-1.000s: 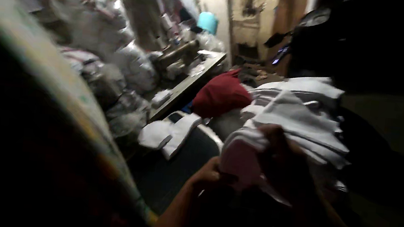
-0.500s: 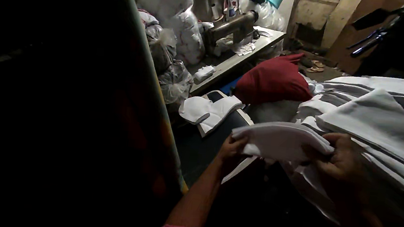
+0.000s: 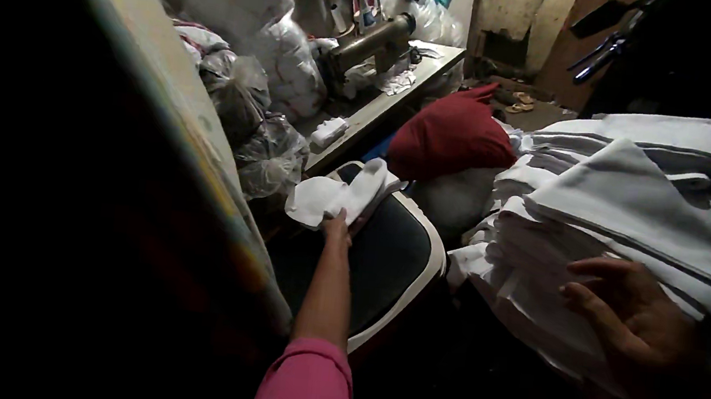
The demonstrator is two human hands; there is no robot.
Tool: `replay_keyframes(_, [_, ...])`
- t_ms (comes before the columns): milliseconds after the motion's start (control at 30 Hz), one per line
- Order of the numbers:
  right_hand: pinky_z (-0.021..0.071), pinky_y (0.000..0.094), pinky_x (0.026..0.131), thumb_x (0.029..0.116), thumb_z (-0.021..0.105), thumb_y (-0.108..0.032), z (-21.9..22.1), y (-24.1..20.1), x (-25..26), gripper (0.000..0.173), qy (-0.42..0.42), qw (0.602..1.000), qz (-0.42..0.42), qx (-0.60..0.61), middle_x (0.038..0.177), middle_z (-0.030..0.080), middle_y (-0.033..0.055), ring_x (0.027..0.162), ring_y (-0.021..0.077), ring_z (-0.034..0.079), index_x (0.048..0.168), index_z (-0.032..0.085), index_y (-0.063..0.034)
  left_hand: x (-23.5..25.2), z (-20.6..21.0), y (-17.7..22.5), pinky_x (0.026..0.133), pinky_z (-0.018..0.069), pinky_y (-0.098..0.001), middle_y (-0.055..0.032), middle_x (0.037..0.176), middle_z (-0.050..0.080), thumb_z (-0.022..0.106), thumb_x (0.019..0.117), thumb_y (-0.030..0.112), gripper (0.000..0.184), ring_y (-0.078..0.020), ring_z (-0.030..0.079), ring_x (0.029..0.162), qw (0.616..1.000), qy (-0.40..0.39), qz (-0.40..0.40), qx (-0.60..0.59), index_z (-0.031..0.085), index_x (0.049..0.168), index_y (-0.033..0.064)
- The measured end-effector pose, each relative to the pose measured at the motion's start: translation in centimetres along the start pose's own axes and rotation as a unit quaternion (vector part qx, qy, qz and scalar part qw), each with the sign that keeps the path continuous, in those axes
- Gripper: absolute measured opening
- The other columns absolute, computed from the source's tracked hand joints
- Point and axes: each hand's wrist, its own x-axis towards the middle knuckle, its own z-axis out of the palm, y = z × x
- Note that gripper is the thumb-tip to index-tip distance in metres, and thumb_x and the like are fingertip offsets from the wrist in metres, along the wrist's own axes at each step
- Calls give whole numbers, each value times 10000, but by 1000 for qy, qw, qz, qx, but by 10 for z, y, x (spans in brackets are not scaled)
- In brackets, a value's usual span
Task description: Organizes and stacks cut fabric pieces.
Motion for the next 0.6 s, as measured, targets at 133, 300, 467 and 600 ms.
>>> replay_keyframes(133, [590,198,693,984,604,-270,-40,1,-3,361,54,997,-4,-49,1088,668,44,788,11,660,1215,573,5,-2,-15,5,990,526,-504,-290,1442,486,576,1059,219,614,-368,573,1236,994,-2,58,95,291,1544,-24])
replay_keyframes(300, [560,323,882,972,581,-164,-96,29,33,425,177,972,29,-152,1168,631,221,1006,175,655,1299,510,99,-31,-24,5,944,511,-459,-308,1320,544,587,1045,224,615,-336,585,1125,977,52,139,152,322,1494,-102])
replay_keyframes(467, [467,639,975,1048,599,-308,-118,63,68,573,132,927,278,-216,1249,581,364,1138,495,600,1412,428,100,-69,-23,-12,1127,398,-453,-391,1471,409,696,950,93,714,-444,455,1350,924,32,312,217,301,1490,-158])
replay_keyframes(600, [420,644,1041,1054,560,-412,-113,71,70,585,10,906,344,-246,1274,594,355,1226,482,571,1333,546,101,-107,7,12,1073,465,-456,-366,1444,474,634,990,139,564,-417,526,1311,874,-129,404,238,425,1426,-151])
